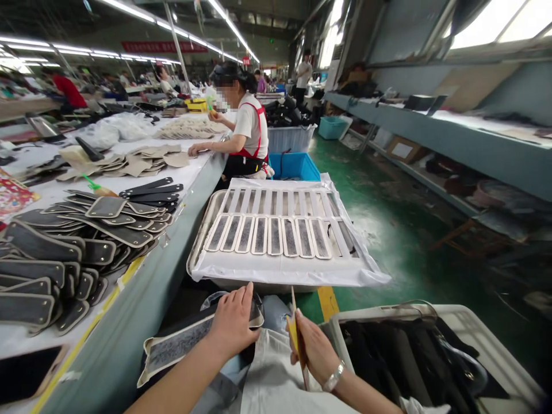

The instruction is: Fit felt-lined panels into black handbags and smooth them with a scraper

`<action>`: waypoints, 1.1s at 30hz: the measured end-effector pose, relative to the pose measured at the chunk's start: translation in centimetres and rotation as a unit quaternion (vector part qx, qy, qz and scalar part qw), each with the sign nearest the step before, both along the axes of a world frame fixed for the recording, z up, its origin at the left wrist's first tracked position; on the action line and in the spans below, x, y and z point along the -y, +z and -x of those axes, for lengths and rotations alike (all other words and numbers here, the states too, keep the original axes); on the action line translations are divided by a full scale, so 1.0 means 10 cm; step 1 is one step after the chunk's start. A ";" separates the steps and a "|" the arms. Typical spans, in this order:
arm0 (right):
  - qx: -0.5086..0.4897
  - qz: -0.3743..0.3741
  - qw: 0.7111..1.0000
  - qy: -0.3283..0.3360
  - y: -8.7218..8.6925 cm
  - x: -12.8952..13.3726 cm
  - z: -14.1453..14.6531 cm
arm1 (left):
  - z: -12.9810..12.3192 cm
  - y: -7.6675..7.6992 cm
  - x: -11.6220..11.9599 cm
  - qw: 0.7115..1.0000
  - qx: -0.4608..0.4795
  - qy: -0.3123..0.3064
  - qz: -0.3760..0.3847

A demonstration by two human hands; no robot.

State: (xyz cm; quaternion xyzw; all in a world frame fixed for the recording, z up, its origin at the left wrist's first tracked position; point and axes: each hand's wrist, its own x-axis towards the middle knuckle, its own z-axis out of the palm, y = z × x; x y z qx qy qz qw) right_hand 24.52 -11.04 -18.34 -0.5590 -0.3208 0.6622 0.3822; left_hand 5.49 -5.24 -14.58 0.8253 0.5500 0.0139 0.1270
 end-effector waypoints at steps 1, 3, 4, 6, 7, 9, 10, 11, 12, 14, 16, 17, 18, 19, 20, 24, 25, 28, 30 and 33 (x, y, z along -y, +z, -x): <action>-0.014 -0.008 0.999 0.040 -0.04 0.11 -0.02 | 0.00 -0.02 0.01 1.000 0.005 -0.005 -0.019; -0.062 -0.026 0.988 0.138 -0.03 0.19 -0.09 | 0.02 -0.05 0.03 0.999 0.017 -0.013 -0.047; -0.075 -0.036 0.976 0.199 0.01 0.18 -0.14 | 0.03 -0.05 0.04 0.998 0.022 -0.016 -0.057; -0.053 -0.037 0.954 0.293 0.13 0.07 -0.23 | 0.05 -0.05 0.05 0.997 0.028 -0.021 -0.072; -0.023 -0.025 0.943 0.330 0.20 -0.02 -0.27 | 0.05 -0.05 0.06 0.996 0.028 -0.024 -0.079; 0.059 -0.008 0.915 0.399 0.35 -0.22 -0.31 | 0.05 -0.05 0.07 0.995 0.025 -0.032 -0.095; 0.105 -0.007 0.894 0.435 0.42 -0.32 -0.32 | 0.05 -0.05 0.08 0.994 0.024 -0.037 -0.103; 0.149 -0.014 0.869 0.472 0.49 -0.42 -0.32 | 0.04 -0.05 0.09 0.993 0.025 -0.041 -0.111; 0.187 -0.026 0.844 0.502 0.55 -0.51 -0.31 | 0.04 -0.06 0.10 0.992 0.025 -0.043 -0.120; 0.241 -0.050 0.806 0.538 0.65 -0.67 -0.29 | 0.02 -0.06 0.12 0.990 0.023 -0.040 -0.135; 0.267 -0.059 0.787 0.553 0.69 -0.79 -0.27 | 0.01 -0.07 0.13 0.989 0.020 -0.034 -0.145; 0.274 -0.061 0.782 0.556 0.70 -0.84 -0.27 | 0.01 -0.08 0.13 0.988 0.020 -0.032 -0.147; 0.281 -0.062 0.779 0.558 0.70 -0.88 -0.26 | 0.01 -0.09 0.12 0.988 0.022 -0.032 -0.147; 0.286 -0.065 0.776 0.559 0.69 -0.91 -0.26 | 0.01 -0.09 0.12 0.989 0.023 -0.033 -0.145; 0.286 -0.068 0.776 0.558 0.68 -0.93 -0.25 | 0.01 -0.10 0.11 0.989 0.025 -0.035 -0.144; 0.263 -0.081 0.800 0.533 0.59 -0.96 -0.21 | 0.02 -0.12 0.09 0.990 0.023 -0.038 -0.136; 0.257 -0.083 0.807 0.526 0.56 -0.96 -0.20 | 0.03 -0.12 0.08 0.990 0.022 -0.037 -0.133; 0.254 -0.075 0.809 0.524 0.51 -0.95 -0.17 | 0.04 -0.11 0.07 0.991 0.020 -0.042 -0.125; 0.255 -0.059 0.803 0.536 0.51 -0.95 -0.15 | 0.05 -0.09 0.06 0.991 0.015 -0.054 -0.119; 0.249 -0.031 0.805 0.537 0.52 -0.94 -0.12 | 0.09 -0.08 0.03 0.991 0.002 -0.082 -0.110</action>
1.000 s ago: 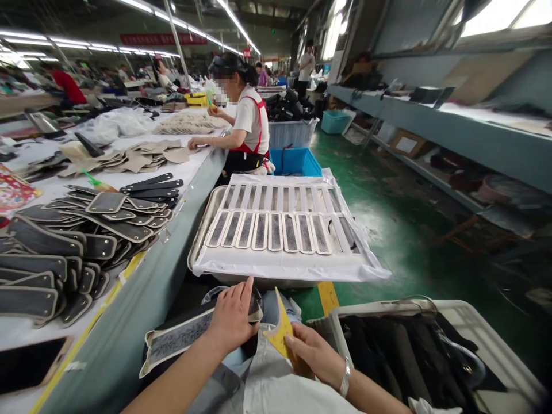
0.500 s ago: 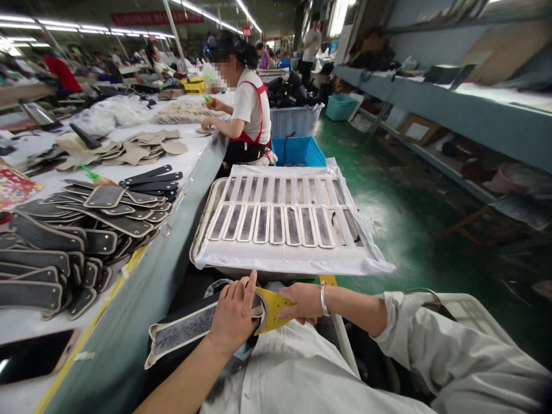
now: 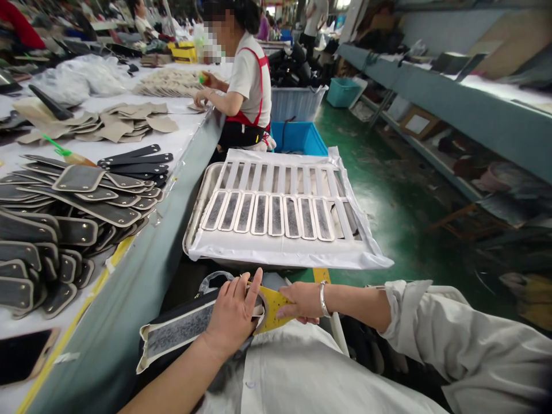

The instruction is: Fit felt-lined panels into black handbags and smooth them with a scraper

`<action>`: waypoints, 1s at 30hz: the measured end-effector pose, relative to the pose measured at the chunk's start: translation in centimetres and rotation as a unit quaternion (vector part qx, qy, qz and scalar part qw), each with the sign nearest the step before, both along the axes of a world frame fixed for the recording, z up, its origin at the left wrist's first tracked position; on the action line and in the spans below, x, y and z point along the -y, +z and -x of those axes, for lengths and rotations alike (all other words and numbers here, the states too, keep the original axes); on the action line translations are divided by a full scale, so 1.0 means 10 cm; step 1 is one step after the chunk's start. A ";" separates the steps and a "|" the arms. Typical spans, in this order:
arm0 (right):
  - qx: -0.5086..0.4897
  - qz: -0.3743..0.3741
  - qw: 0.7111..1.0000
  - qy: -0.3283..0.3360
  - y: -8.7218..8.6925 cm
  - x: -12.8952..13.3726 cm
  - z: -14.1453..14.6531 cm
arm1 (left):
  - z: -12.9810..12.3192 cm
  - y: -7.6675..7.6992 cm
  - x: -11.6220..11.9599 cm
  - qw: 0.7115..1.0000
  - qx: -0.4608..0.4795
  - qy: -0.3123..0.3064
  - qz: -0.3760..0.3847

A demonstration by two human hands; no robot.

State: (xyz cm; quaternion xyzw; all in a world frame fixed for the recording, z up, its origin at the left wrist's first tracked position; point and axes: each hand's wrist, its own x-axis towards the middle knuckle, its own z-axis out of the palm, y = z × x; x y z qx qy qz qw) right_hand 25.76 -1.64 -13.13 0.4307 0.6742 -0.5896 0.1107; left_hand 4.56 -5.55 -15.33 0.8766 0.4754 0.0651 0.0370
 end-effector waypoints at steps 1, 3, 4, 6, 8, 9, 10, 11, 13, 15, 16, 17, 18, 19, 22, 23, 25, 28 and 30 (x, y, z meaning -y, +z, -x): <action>0.005 0.007 1.000 -0.007 0.00 0.01 0.01 | 0.02 0.00 -0.01 1.000 -0.004 -0.009 0.001; 0.020 0.009 0.999 -0.024 0.00 0.03 0.02 | 0.05 0.00 -0.02 1.000 -0.009 -0.019 0.000; 0.025 0.013 0.999 -0.027 0.00 0.03 0.03 | 0.07 0.00 -0.03 1.000 -0.009 -0.021 -0.003; 0.031 0.029 0.999 -0.022 -0.01 0.04 0.03 | 0.11 -0.02 -0.04 1.000 -0.006 -0.027 -0.009; 0.042 0.044 0.998 -0.006 0.00 0.03 0.04 | 0.16 -0.04 -0.05 0.999 0.004 -0.039 -0.011; 0.050 0.050 0.998 0.003 0.01 0.02 0.05 | 0.19 -0.05 -0.05 0.999 0.012 -0.049 -0.011; 0.060 0.053 0.997 0.008 0.03 0.01 0.06 | 0.21 -0.07 -0.06 0.998 0.022 -0.058 -0.011; 0.070 0.055 0.996 0.011 0.04 -0.01 0.07 | 0.24 -0.09 -0.06 0.997 0.031 -0.065 -0.011; 0.079 0.065 0.995 0.010 0.08 -0.04 0.12 | 0.28 -0.12 -0.06 0.996 0.046 -0.074 -0.013; 0.080 0.077 0.994 0.002 0.10 -0.07 0.16 | 0.30 -0.14 -0.05 0.996 0.055 -0.068 -0.013; 0.080 0.080 0.994 -0.001 0.10 -0.08 0.18 | 0.30 -0.14 -0.04 0.996 0.058 -0.060 -0.012; 0.081 0.081 0.993 -0.003 0.10 -0.08 0.20 | 0.30 -0.15 -0.04 0.997 0.062 -0.051 -0.011; 0.083 0.079 0.993 -0.004 0.09 -0.09 0.21 | 0.30 -0.15 -0.03 0.997 0.064 -0.042 -0.011; 0.085 0.074 0.994 -0.005 0.08 -0.08 0.22 | 0.29 -0.15 -0.02 0.997 0.066 -0.036 -0.013; 0.076 0.065 0.995 -0.023 0.02 -0.07 0.21 | 0.29 -0.14 -0.03 0.997 0.066 -0.032 -0.021; 0.069 0.070 0.995 -0.029 0.00 -0.06 0.21 | 0.29 -0.14 -0.04 0.997 0.064 -0.028 -0.022; 0.056 0.083 0.994 -0.035 -0.03 -0.06 0.21 | 0.30 -0.12 -0.06 0.998 0.059 -0.016 -0.021; 0.048 0.089 0.994 -0.032 -0.03 -0.08 0.25 | 0.33 -0.10 -0.06 0.998 0.061 -0.007 -0.018; 0.052 0.082 0.995 -0.035 -0.01 -0.10 0.31 | 0.35 -0.09 -0.05 0.998 0.067 -0.004 -0.016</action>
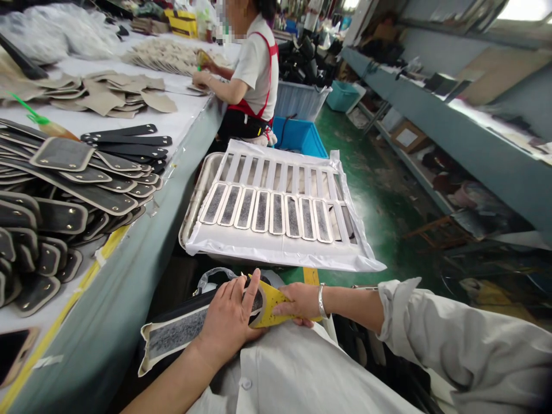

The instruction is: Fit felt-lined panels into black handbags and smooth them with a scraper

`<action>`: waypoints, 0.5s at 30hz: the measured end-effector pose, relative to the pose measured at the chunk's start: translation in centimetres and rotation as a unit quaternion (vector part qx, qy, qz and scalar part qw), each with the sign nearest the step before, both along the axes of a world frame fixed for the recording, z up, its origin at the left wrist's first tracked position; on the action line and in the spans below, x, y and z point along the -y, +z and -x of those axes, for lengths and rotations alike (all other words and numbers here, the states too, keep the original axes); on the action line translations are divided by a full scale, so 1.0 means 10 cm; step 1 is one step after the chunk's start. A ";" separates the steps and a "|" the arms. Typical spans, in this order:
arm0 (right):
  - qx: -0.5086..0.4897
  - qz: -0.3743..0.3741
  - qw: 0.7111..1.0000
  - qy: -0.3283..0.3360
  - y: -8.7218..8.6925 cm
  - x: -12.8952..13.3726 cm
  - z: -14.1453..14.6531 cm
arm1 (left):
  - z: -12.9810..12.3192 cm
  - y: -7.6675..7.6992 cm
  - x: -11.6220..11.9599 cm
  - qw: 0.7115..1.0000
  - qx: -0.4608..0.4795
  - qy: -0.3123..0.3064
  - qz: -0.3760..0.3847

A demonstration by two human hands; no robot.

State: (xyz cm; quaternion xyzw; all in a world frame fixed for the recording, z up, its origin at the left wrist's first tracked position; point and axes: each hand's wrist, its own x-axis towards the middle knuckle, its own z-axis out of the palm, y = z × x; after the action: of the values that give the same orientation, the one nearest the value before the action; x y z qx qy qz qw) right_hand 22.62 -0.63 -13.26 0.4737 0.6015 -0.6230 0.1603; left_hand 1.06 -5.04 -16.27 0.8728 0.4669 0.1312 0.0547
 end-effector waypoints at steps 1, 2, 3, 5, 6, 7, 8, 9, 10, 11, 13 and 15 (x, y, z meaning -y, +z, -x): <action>0.004 -0.004 1.000 -0.001 0.01 -0.01 0.04 | 0.01 0.00 0.01 1.000 0.003 0.003 0.001; 0.008 -0.009 1.000 -0.002 0.02 0.00 0.08 | 0.02 0.00 0.03 1.000 0.005 0.007 0.002; 0.008 -0.015 1.000 -0.005 0.03 0.01 0.13 | 0.03 -0.01 0.04 1.000 0.007 0.010 0.002; 0.005 -0.036 0.999 -0.029 0.03 0.07 0.19 | 0.06 -0.01 0.08 1.000 0.010 0.016 -0.003; 0.006 -0.050 0.997 -0.051 0.03 0.12 0.21 | 0.08 -0.02 0.11 1.000 0.013 0.019 -0.008; 0.008 -0.062 0.995 -0.075 0.04 0.17 0.21 | 0.10 -0.02 0.13 1.000 0.016 0.023 -0.012; 0.008 -0.073 0.993 -0.097 0.05 0.24 0.20 | 0.12 -0.02 0.14 0.999 0.018 0.027 -0.013; -0.004 -0.084 0.989 -0.124 0.08 0.30 0.18 | 0.14 -0.03 0.16 0.999 0.019 0.033 -0.012; -0.029 -0.097 0.983 -0.154 0.11 0.37 0.14 | 0.15 -0.02 0.17 0.999 0.018 0.039 -0.007; -0.062 -0.113 0.974 -0.185 0.15 0.43 0.10 | 0.16 -0.02 0.18 0.999 0.015 0.047 0.001; -0.146 -0.161 0.941 -0.260 0.24 0.53 0.03 | 0.16 0.00 0.19 0.998 0.000 0.060 0.026; -0.239 -0.194 0.885 -0.351 0.31 0.59 0.00 | 0.13 0.04 0.18 0.996 -0.019 0.068 0.058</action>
State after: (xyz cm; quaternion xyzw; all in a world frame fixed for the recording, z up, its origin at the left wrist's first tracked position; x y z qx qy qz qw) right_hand 22.58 -6.55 -10.20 0.5122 0.5250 -0.6038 -0.3123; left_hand -0.20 -6.83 -15.87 0.8368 0.5328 0.0905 0.0874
